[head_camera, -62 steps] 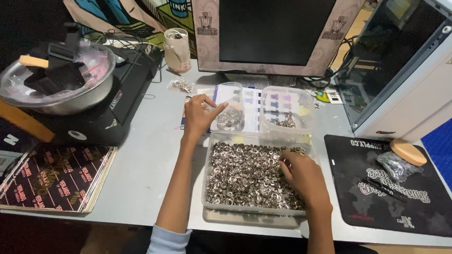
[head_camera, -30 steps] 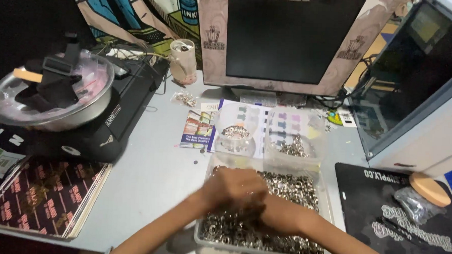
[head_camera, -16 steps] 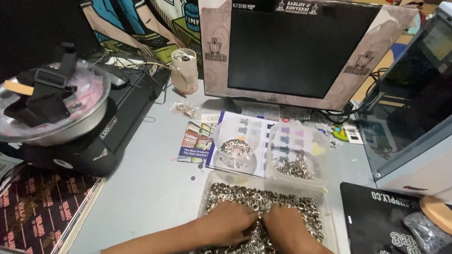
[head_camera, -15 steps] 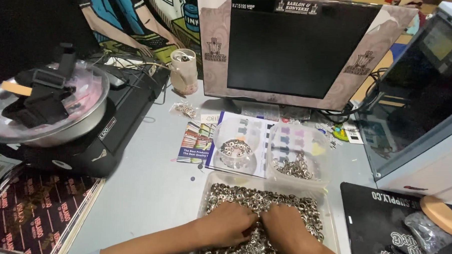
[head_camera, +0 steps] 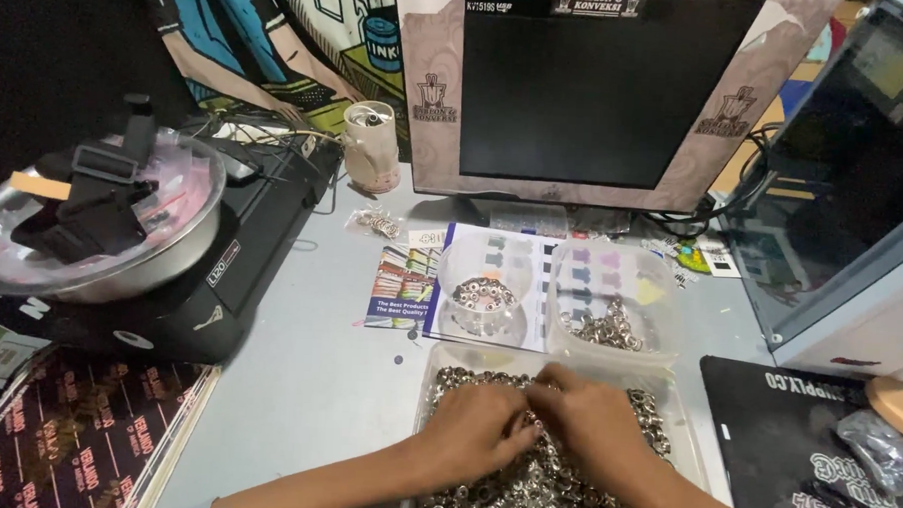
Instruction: The person sorts a large quantity of small, silver-colored metal rings from a rectangular tray into a smaller, clear plastic container. They use both hands to scoop and transfer the rings, occasionally picking up individual pieces to place them carefully into the container.
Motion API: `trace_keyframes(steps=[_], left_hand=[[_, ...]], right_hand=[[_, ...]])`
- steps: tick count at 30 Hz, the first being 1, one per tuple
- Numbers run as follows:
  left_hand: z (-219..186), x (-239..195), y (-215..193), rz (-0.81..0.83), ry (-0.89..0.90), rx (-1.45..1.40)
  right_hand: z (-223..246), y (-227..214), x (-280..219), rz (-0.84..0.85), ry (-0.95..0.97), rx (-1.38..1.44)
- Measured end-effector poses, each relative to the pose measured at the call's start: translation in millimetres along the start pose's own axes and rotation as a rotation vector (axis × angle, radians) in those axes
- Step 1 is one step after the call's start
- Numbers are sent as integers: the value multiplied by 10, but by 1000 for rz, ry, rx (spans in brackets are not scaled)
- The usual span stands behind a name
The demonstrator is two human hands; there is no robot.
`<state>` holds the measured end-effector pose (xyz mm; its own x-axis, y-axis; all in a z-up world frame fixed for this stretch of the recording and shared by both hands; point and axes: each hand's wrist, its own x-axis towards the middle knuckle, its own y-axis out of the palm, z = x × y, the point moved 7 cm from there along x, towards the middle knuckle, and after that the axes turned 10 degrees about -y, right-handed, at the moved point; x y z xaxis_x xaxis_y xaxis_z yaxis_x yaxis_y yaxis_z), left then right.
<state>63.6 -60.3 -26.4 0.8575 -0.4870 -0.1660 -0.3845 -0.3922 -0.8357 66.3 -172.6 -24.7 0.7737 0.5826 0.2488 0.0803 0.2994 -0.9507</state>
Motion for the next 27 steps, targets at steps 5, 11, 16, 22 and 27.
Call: trace_keyframes(steps=[5, 11, 16, 22, 27], left_hand=[[-21, -39, -145, -214, 138, -300], [-86, -145, -243, -345, 381, -567], [-79, -125, -347, -236, 283, -775], [25, -44, -309, -208, 234, -831], [22, -28, -347, -197, 214, -879]], right_hand=[[141, -519, -49, -462, -143, 145], [249, -615, -119, -568, -175, 146], [305, -640, -116, -549, -206, 105], [273, -604, -109, -538, -189, 77], [370, -706, -95, -528, -201, 78]])
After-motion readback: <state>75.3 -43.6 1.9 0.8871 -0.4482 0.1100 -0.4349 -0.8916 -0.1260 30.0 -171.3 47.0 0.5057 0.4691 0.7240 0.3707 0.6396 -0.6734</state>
